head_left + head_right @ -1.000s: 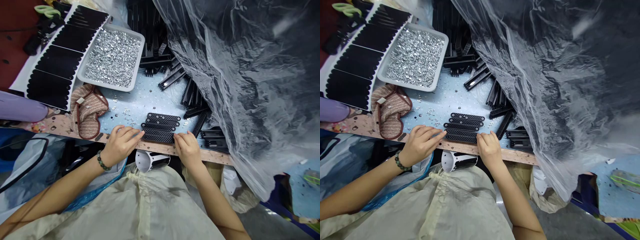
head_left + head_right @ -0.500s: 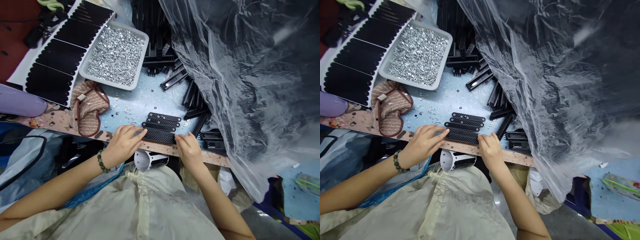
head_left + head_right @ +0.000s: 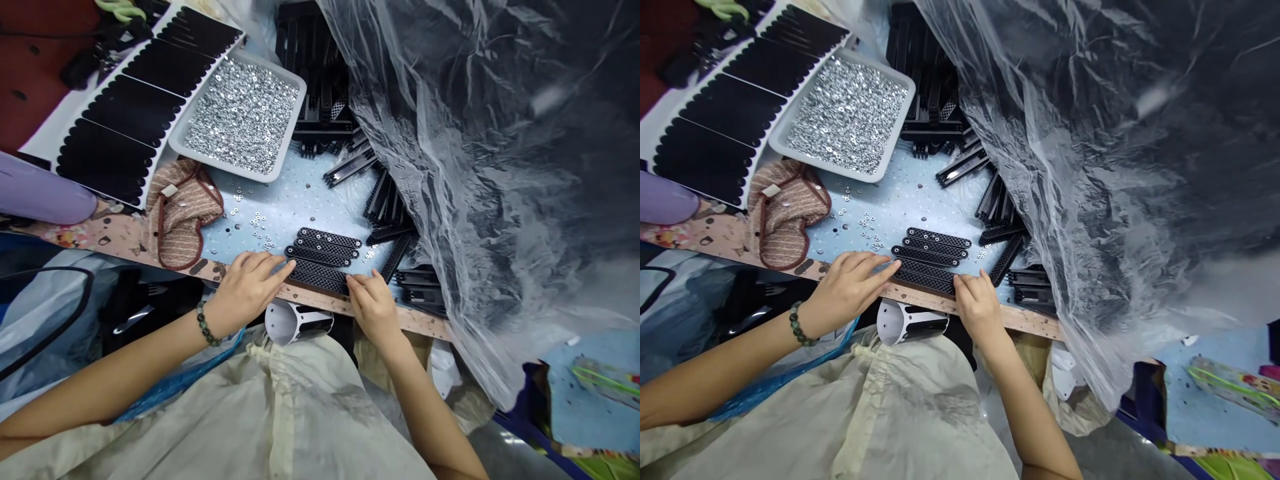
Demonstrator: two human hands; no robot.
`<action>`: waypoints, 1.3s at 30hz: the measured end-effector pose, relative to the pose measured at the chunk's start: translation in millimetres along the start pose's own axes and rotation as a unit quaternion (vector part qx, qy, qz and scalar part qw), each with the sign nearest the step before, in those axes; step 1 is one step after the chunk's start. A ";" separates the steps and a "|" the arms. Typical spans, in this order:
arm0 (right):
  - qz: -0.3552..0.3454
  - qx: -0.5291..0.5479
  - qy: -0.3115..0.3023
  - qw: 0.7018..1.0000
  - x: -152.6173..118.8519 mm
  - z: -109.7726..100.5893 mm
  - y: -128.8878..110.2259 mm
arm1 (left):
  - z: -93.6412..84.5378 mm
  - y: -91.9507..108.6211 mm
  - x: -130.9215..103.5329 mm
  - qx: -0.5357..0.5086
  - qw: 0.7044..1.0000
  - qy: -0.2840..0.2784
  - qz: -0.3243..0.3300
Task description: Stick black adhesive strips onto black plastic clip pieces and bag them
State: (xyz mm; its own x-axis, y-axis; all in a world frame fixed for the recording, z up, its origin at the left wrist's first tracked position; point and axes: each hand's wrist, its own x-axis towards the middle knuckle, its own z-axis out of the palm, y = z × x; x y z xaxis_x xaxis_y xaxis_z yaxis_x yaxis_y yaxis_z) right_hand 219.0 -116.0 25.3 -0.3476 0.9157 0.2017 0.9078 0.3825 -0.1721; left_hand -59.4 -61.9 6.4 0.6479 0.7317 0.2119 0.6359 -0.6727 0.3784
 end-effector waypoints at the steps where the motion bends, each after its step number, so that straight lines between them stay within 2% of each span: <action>1: -0.014 -0.028 -0.011 0.999 -2.8 -1.7 -1.1 | 0.1 0.0 -0.1 0.004 1.000 -0.002 0.000; 3: -0.015 -0.061 -0.027 0.998 -7.4 -4.3 -2.8 | 0.5 -0.4 -0.3 -0.013 1.000 -0.005 -0.001; 6: 0.022 -0.026 -0.031 0.999 -10.0 -4.2 -3.4 | 1.8 -0.9 0.2 -0.048 0.999 -0.002 -0.011; 10: 0.040 0.037 0.002 0.999 -7.4 0.2 -2.2 | 3.8 0.5 0.4 -0.007 1.000 0.029 -0.009; 14: 0.043 0.018 0.010 0.999 -6.0 5.2 -2.5 | 5.3 3.3 -0.6 -0.006 0.999 0.041 0.002; 18: 0.051 0.021 0.024 0.998 -5.2 8.7 -5.0 | 4.7 8.3 0.7 0.073 0.996 0.047 0.012; 20: 0.053 0.017 0.033 0.998 -4.3 9.4 -6.4 | 3.6 9.3 2.3 0.077 0.996 0.041 0.014; 24: 0.062 0.016 0.033 0.997 -2.6 10.2 -8.0 | 2.7 5.8 6.9 0.031 0.998 0.050 0.006; 29: 0.065 0.017 0.034 0.997 -0.9 11.1 -7.7 | 7.2 1.5 18.5 -0.031 0.995 0.088 -0.042; 34: 0.065 0.023 0.028 0.997 0.4 10.3 -8.1 | 10.1 1.3 26.9 -0.060 0.992 0.079 -0.084; 36: 0.065 0.024 0.027 0.997 0.6 9.9 -8.3 | 9.8 1.2 25.0 -0.041 0.993 0.087 -0.067; 39: 0.067 0.022 0.025 0.997 0.7 9.9 -8.1 | 7.7 1.2 16.6 0.018 0.996 0.093 -0.006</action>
State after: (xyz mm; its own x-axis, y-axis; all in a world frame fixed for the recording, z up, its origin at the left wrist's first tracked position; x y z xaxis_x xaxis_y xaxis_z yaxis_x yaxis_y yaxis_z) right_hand 209.1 -117.3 17.3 -0.2104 0.9520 0.2223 0.9339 0.2630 -0.2424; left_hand -44.6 -51.4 3.4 0.5540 0.7450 0.3715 0.6594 -0.6651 0.3505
